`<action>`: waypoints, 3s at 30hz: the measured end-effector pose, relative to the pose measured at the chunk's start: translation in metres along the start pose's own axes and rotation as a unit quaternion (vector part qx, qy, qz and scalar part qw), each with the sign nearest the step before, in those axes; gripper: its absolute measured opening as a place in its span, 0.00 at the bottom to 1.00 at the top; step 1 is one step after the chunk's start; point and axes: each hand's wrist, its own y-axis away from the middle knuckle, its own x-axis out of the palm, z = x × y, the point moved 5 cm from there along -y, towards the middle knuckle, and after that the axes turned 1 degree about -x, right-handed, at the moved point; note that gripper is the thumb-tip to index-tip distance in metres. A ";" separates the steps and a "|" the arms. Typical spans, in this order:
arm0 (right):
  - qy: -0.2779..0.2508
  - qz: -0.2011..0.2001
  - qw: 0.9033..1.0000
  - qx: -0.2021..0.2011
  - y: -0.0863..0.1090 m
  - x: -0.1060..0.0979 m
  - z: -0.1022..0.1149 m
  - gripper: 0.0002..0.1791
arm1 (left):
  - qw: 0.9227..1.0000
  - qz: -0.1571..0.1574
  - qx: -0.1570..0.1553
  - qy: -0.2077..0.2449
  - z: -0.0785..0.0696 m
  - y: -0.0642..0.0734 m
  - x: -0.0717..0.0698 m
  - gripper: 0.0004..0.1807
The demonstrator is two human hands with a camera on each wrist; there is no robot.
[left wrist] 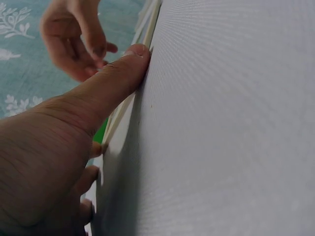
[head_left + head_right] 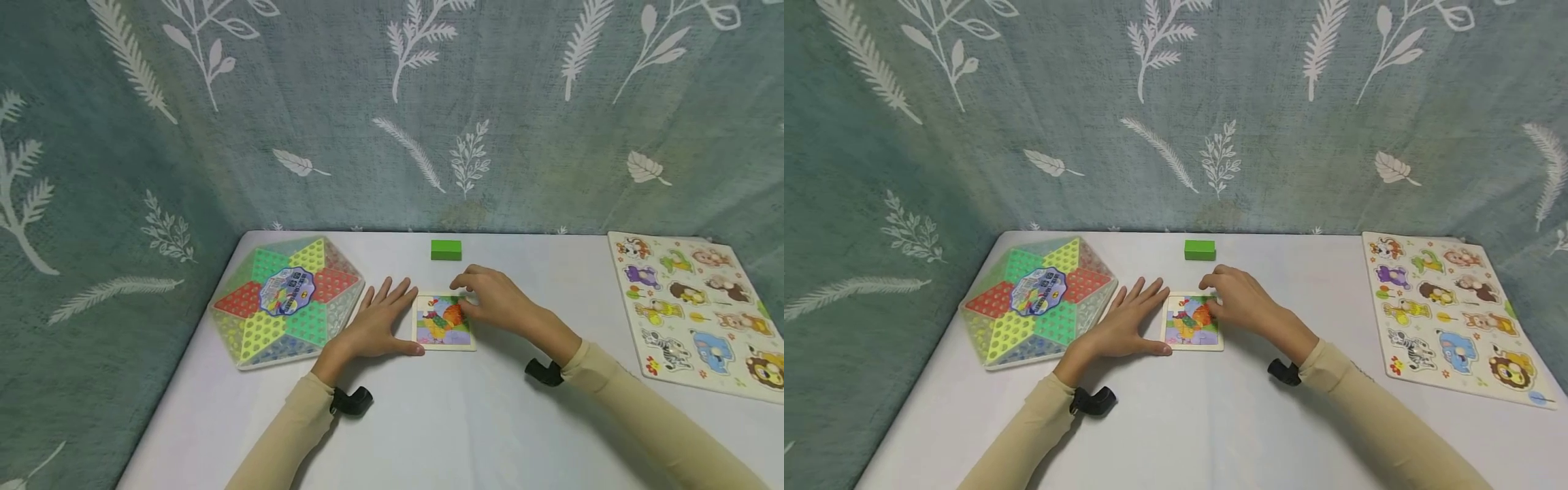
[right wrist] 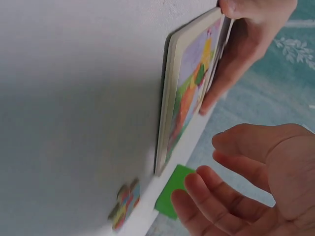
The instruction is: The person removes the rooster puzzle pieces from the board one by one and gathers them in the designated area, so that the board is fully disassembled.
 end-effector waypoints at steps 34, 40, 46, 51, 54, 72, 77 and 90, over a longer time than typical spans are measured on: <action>0.011 0.079 0.997 0.021 -0.030 0.033 0.017 0.08 | 1.000 0.002 -0.002 -0.015 -0.002 0.000 0.002 0.61; 0.013 0.075 0.997 0.021 -0.030 0.033 0.017 0.08 | 1.000 -0.002 0.000 -0.015 -0.002 0.000 0.002 0.62; 0.021 0.069 0.997 0.017 -0.029 0.033 0.019 0.07 | 1.000 -0.001 0.003 -0.012 -0.002 0.000 0.002 0.62; 0.028 0.049 0.998 0.008 -0.025 0.034 0.019 0.08 | 1.000 0.001 0.003 -0.008 -0.003 0.001 0.002 0.62; 0.032 0.034 0.999 0.001 -0.023 0.034 0.019 0.09 | 1.000 -0.002 0.004 -0.009 -0.003 0.001 0.001 0.62; 0.055 0.014 0.998 -0.025 -0.027 0.033 0.025 0.08 | 1.000 0.000 -0.001 -0.008 0.001 0.001 0.001 0.62; 0.054 0.020 0.998 -0.025 -0.029 0.033 0.025 0.10 | 1.000 0.001 -0.003 -0.007 0.001 0.002 0.000 0.61; 0.056 0.006 0.998 -0.042 -0.025 0.031 0.024 0.11 | 1.000 0.001 0.001 -0.008 -0.001 0.001 0.000 0.61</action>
